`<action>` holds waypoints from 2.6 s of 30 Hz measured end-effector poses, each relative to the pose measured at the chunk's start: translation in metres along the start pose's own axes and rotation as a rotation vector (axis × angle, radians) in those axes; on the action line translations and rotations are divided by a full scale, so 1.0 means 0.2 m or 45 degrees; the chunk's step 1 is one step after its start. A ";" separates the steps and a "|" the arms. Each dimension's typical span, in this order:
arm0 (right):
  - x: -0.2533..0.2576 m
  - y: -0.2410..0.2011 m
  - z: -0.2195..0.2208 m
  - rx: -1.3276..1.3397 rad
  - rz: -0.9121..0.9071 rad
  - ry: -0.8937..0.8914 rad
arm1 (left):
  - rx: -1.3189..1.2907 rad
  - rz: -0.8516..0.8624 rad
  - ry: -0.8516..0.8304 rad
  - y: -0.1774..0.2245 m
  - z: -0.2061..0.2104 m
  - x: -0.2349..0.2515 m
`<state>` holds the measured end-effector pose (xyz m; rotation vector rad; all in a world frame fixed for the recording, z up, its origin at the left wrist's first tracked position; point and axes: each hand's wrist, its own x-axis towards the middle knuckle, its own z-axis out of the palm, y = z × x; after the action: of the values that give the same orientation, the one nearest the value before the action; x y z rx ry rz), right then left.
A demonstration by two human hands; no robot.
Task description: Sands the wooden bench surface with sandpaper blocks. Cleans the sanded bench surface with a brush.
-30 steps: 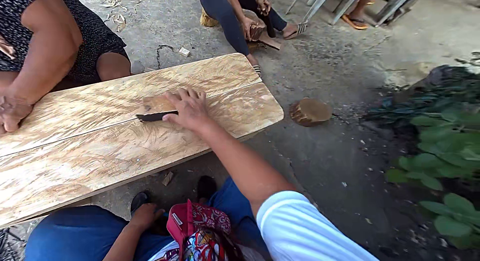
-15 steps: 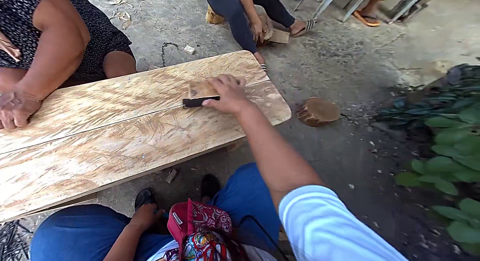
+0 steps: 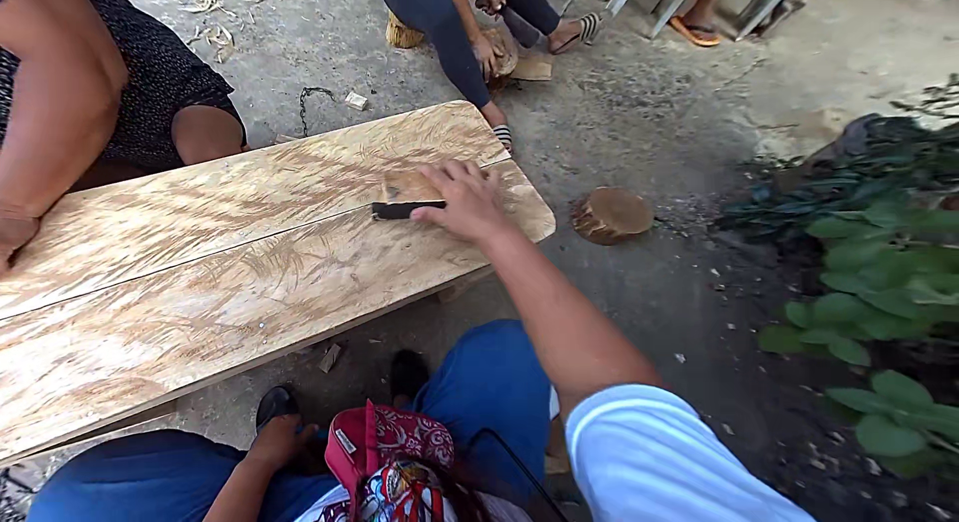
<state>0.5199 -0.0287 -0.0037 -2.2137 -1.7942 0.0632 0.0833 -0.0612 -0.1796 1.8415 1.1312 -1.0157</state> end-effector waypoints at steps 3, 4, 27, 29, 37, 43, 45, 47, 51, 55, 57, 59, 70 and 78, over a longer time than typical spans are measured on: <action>-0.07 0.40 -0.12 -0.068 0.263 -0.018 | -0.057 -0.044 0.007 -0.07 0.03 -0.01; -0.08 0.48 -0.14 -0.079 0.324 -0.025 | -0.077 -0.052 0.015 -0.09 0.04 -0.02; 0.00 -0.15 0.02 0.027 -0.066 -0.051 | -0.048 -0.022 0.005 -0.04 0.01 -0.02; -0.06 0.12 -0.05 -0.029 0.106 -0.026 | -0.108 -0.014 0.022 -0.08 0.03 -0.02; -0.03 -0.01 -0.02 -0.032 0.138 -0.038 | -0.201 0.015 0.030 -0.13 0.05 -0.07; 0.10 -0.89 0.25 0.118 -0.333 -0.011 | -0.163 0.011 0.034 -0.09 0.02 -0.07; 0.12 -1.06 0.25 0.092 -0.341 -0.148 | -0.143 0.014 0.029 -0.07 0.02 -0.06; 0.10 -1.08 0.22 0.073 -0.316 -0.221 | -0.129 0.004 0.019 -0.05 0.00 -0.06; 0.00 -0.76 0.11 0.068 -0.202 -0.194 | -0.091 0.009 0.029 -0.03 -0.01 -0.02; -0.13 -0.13 -0.03 -0.012 0.077 -0.101 | -0.037 0.011 0.011 -0.03 0.00 0.00; -0.19 0.18 -0.11 -0.047 0.279 -0.100 | -0.051 0.011 0.012 -0.04 0.01 -0.01; -0.22 0.36 -0.18 -0.068 0.463 -0.120 | -0.081 0.007 0.022 -0.05 0.02 -0.02; 0.07 -0.83 0.21 0.101 -0.223 -0.098 | -0.073 -0.007 0.026 -0.05 0.01 -0.05; 0.10 -0.89 0.12 0.112 -0.276 -0.362 | -0.046 -0.029 0.022 0.00 -0.01 -0.03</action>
<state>0.3501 0.0285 0.0203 -2.0181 -2.1241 0.4207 0.0823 -0.0614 -0.1733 1.8156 1.1757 -0.9880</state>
